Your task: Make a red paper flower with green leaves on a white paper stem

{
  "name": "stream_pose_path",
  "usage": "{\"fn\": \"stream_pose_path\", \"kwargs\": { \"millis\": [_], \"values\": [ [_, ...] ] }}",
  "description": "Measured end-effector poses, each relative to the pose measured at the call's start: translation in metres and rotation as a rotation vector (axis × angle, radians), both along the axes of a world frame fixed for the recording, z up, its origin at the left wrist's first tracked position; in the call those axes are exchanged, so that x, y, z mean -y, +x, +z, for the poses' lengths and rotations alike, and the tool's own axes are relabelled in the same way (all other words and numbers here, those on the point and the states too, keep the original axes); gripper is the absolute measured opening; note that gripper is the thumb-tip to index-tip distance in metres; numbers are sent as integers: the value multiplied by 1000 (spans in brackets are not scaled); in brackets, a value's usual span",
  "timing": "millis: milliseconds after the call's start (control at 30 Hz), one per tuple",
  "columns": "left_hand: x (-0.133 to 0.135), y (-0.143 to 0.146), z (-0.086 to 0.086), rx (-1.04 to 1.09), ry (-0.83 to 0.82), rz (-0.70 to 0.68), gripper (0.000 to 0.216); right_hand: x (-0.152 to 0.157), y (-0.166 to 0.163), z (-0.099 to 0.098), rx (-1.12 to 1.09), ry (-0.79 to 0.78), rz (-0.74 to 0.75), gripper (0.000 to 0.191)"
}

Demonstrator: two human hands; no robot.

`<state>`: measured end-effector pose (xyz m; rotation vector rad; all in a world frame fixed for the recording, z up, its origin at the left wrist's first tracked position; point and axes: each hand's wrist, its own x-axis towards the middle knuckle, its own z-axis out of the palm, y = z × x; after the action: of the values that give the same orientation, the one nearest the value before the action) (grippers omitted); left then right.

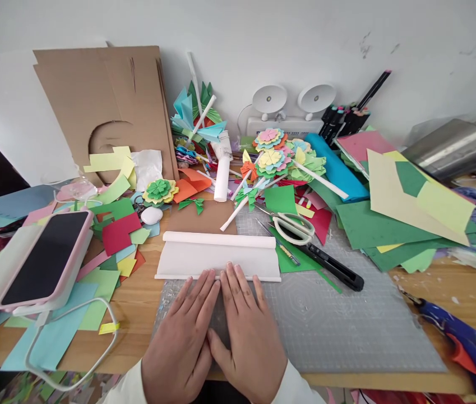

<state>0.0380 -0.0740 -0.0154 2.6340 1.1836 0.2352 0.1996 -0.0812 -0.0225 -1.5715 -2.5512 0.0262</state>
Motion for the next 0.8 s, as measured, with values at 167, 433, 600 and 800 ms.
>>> {"fn": "stream_pose_path", "kwargs": {
  "millis": [167, 433, 600, 800],
  "values": [
    [-2, 0, 1, -5, 11, 3, 82, 1, 2, 0, -12, 7, -1, 67],
    [-3, 0, -1, -29, 4, -16, 82, 18, 7, -5, 0, 74, 30, 64],
    [-2, -1, -1, -31, -15, -14, 81, 16, 4, -5, -6, 74, 20, 64],
    [-7, -4, 1, 0, -24, -24, 80, 15, 4, -4, -2, 52, 3, 65]
  ]
}}
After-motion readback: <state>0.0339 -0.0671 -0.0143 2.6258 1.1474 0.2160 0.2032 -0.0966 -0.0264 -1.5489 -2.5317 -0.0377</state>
